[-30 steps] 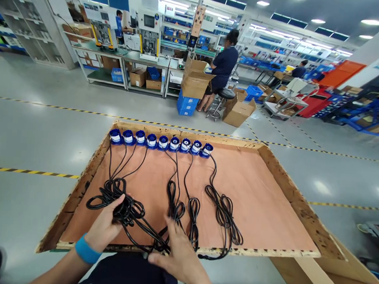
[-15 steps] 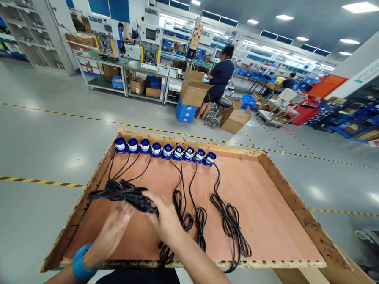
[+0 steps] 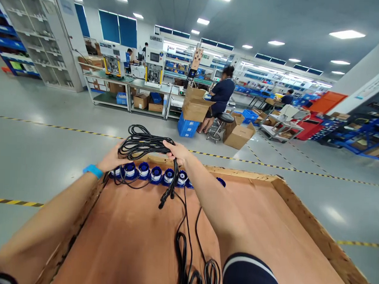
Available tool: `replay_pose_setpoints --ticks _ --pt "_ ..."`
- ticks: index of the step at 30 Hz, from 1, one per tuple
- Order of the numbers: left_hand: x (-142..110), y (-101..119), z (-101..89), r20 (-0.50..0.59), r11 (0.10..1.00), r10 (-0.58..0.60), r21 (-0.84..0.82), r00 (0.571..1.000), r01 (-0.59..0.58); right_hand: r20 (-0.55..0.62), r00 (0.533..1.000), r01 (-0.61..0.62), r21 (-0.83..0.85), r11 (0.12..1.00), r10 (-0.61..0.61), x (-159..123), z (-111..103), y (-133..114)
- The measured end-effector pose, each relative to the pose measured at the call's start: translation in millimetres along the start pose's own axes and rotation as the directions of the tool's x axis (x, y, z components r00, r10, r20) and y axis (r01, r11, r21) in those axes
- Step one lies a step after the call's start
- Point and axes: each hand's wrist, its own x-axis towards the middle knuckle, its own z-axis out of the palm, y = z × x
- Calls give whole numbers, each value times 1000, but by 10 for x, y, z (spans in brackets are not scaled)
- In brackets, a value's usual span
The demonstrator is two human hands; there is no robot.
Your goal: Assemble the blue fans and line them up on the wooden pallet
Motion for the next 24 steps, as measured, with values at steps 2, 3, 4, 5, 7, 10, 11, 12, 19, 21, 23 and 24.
replay_pose_setpoints --ticks 2,3,4,5,7,10,11,12,19,21,23,24 --pt "241 -153 -158 218 994 -27 -97 976 49 56 995 -72 -105 992 78 297 -129 -28" --pt "339 -238 -239 294 992 -67 -82 953 95 70 990 -112 -164 980 125 440 -185 -17" --pt "425 -327 -315 343 989 -123 -39 931 145 77 982 -152 -219 964 172 577 -230 13" --pt "502 -418 -383 367 982 -181 21 912 187 77 973 -190 -267 945 218 706 -264 62" --pt "632 -603 -479 382 963 -267 148 885 227 60 955 -255 -338 906 291 935 -302 210" --pt "771 -863 -505 418 941 -320 247 850 233 43 933 -313 -397 863 358 1202 -337 506" --pt "805 -938 -484 439 939 -323 256 838 228 34 925 -331 -419 846 379 1272 -356 607" --pt "833 -1004 -452 455 939 -324 263 830 222 22 916 -351 -442 825 401 1335 -381 703" --pt "969 -1244 -158 475 865 -424 466 771 189 -176 835 -502 -633 590 522 1542 -605 1059" --pt "988 -1279 -102 465 837 -448 518 764 176 -191 851 -474 -681 558 489 1498 -640 1079" --pt "1000 -1309 -73 468 827 -452 539 760 159 -154 912 -349 -779 521 381 1402 -645 1092" --pt "1007 -1322 -67 469 826 -450 542 760 155 -126 950 -253 -843 474 284 1342 -634 1099"
